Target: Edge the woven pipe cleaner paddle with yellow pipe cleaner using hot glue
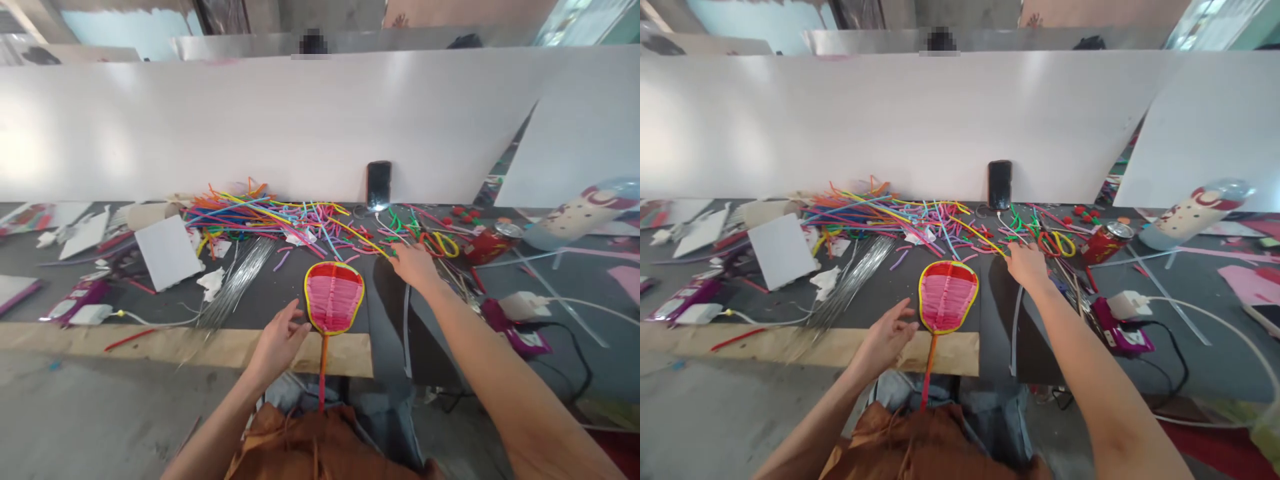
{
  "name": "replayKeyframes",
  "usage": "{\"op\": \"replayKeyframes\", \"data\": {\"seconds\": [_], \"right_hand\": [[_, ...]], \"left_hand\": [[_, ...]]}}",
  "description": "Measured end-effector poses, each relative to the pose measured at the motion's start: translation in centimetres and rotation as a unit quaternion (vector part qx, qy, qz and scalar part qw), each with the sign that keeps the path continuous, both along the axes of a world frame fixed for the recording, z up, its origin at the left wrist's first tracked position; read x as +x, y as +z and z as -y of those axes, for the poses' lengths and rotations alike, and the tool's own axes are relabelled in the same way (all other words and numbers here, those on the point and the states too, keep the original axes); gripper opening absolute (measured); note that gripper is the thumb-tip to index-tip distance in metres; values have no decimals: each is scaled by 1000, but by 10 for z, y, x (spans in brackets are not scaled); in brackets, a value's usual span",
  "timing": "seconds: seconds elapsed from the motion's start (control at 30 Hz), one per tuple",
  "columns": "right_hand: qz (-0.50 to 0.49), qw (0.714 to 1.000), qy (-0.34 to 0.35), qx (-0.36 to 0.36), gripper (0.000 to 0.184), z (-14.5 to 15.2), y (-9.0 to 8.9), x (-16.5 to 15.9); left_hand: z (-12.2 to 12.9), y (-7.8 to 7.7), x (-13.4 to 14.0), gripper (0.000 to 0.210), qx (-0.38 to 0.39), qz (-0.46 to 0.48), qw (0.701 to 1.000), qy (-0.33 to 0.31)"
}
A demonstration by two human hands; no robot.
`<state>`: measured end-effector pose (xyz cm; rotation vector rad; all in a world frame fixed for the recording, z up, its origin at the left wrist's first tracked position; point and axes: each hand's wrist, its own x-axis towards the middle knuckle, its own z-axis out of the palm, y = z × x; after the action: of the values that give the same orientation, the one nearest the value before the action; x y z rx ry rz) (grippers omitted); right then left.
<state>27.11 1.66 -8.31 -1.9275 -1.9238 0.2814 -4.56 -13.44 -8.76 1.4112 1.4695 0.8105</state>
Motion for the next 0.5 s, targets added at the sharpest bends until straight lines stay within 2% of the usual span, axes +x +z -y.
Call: {"op": "replayKeyframes", "data": {"seconds": [0.07,0.2,0.3,0.4,0.47,0.5], "right_hand": [[33,999,-6,-14,26,-5,-4,-7],[58,998,-14,-10,25,-8,-5,-12],[51,998,-36,22,30,-5,3,-5],[26,997,-53,50,30,1,16,10],[8,996,-60,70,32,8,25,19],[3,995,-61,84,33,12,29,22]], "left_hand": [[6,-2,-12,44,106,-127,986,-12],[16,-3,-15,37,251,-272,922,-109],[20,-6,-7,45,275,-367,871,-177],[16,-10,-4,58,287,-404,833,-244],[6,-7,-9,61,305,-404,829,-238],[-1,-4,-13,62,315,-406,833,-206]]}}
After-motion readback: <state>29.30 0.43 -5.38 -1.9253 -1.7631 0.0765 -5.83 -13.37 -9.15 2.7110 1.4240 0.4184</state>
